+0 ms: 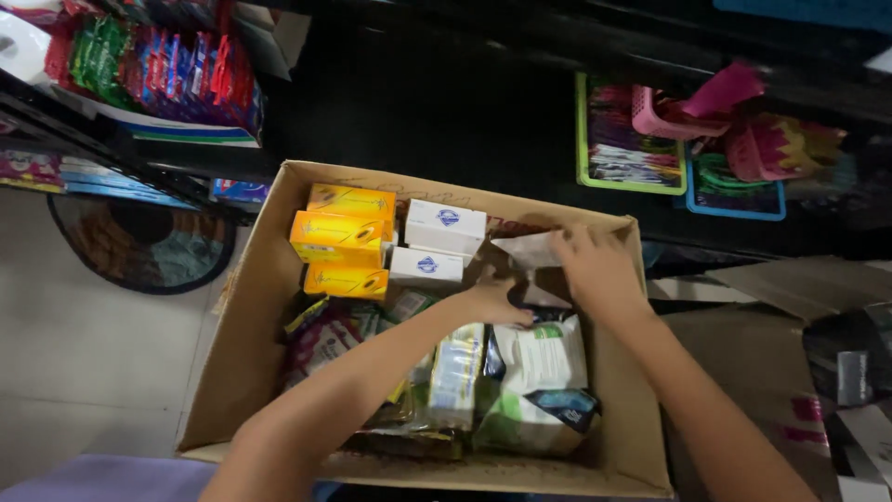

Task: The person organizes various toiletries and packaged goods from a cardboard box onto a nearby shelf. They pick up items such as bottles, boxes, and sachets, sort them by type, and place them into designated areas on the shelf.

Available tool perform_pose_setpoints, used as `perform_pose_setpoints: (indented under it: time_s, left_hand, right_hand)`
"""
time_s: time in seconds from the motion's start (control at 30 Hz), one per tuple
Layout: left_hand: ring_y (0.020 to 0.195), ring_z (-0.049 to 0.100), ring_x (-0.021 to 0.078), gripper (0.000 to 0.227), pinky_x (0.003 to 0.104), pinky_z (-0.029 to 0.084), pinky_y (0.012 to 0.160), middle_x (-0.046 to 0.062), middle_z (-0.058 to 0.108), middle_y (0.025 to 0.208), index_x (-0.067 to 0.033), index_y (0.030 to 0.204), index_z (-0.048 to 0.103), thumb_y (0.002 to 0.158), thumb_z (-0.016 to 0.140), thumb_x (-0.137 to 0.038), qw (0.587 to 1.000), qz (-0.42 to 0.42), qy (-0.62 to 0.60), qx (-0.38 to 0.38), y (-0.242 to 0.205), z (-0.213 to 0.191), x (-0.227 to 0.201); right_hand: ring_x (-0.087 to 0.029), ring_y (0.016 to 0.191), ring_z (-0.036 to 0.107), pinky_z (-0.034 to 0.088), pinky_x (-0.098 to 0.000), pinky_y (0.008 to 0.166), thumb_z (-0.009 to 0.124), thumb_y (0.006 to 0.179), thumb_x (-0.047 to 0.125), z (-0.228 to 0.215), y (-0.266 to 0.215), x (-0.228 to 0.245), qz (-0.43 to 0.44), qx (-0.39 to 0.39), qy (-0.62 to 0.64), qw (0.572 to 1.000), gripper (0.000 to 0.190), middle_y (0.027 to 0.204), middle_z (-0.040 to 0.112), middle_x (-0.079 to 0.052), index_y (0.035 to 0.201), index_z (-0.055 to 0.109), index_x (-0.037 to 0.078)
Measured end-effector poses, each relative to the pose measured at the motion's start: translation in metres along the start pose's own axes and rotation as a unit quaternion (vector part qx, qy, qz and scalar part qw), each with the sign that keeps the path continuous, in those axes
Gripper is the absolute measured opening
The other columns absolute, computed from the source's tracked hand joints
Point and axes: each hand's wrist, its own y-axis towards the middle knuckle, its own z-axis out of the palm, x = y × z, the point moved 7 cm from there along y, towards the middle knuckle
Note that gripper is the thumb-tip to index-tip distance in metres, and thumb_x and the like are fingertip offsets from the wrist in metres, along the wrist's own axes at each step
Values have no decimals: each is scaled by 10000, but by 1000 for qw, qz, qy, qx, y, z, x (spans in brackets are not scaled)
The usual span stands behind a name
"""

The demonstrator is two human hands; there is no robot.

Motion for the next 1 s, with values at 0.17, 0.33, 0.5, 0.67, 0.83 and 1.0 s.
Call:
perform_pose_setpoints:
  time_s: [0.17, 0.33, 0.5, 0.67, 0.83, 1.0]
  left_hand:
    - [1208, 641, 426, 1439, 393, 483, 1066, 366, 608, 1295, 104, 1586, -12, 620, 817, -565, 999, -6, 19, 41, -58, -14, -40]
    - [1101, 677, 452, 1381, 439, 541, 956, 340, 663, 1184, -5, 1621, -10, 627, 783, -546, 999, -23, 34, 32, -112, -31, -64]
    - [1099, 698, 433, 1161, 469, 554, 928, 311, 690, 1150, 70, 1515, 221, 712, 732, -594, 995, -27, 75, 54, -127, -9, -52]
    - [1302, 546, 466, 928, 487, 476, 1058, 379, 492, 1434, 149, 1422, 391, 924, 511, -625, 987, 21, 80, 138, -125, 36, -34]
    - [1421, 375, 513, 919, 507, 351, 1165, 346, 163, 1633, 50, 1553, 288, 959, 363, -646, 970, -8, 124, 206, -136, 51, -30]
    - [1489, 331, 464, 809, 524, 341, 1169, 347, 278, 1603, 28, 1537, 389, 975, 329, -551, 959, 48, 170, 223, -125, 76, -19]
  right_hand:
    - [-371, 1145, 623, 520, -453, 932, 625, 875, 80, 31, -12, 32, -39, 136, 150, 978, 375, 1234, 612, -129, 1244, 559, 78]
    - [-394, 1177, 575, 492, -448, 967, 590, 752, -59, 61, -15, 37, -57, 276, 331, 901, 645, 1289, 553, -177, 1375, 479, 70]
    - [-310, 1191, 615, 532, -399, 974, 686, 759, -1, 47, -21, 40, 14, 396, 318, 861, 624, 1260, 594, -125, 1341, 489, 107]
    - [-227, 1114, 683, 550, -344, 932, 798, 791, 123, -35, -16, 46, -40, 379, 277, 882, 433, 1160, 645, -67, 1195, 641, 111]
    - [-185, 1112, 680, 558, -357, 952, 744, 809, 183, -65, -1, 38, -20, 250, 273, 929, 421, 1195, 650, 3, 1214, 640, 140]
    - [-275, 1185, 584, 542, -393, 937, 785, 827, 239, -24, 25, 77, 11, 128, 404, 906, 498, 1231, 567, -77, 1268, 588, 121]
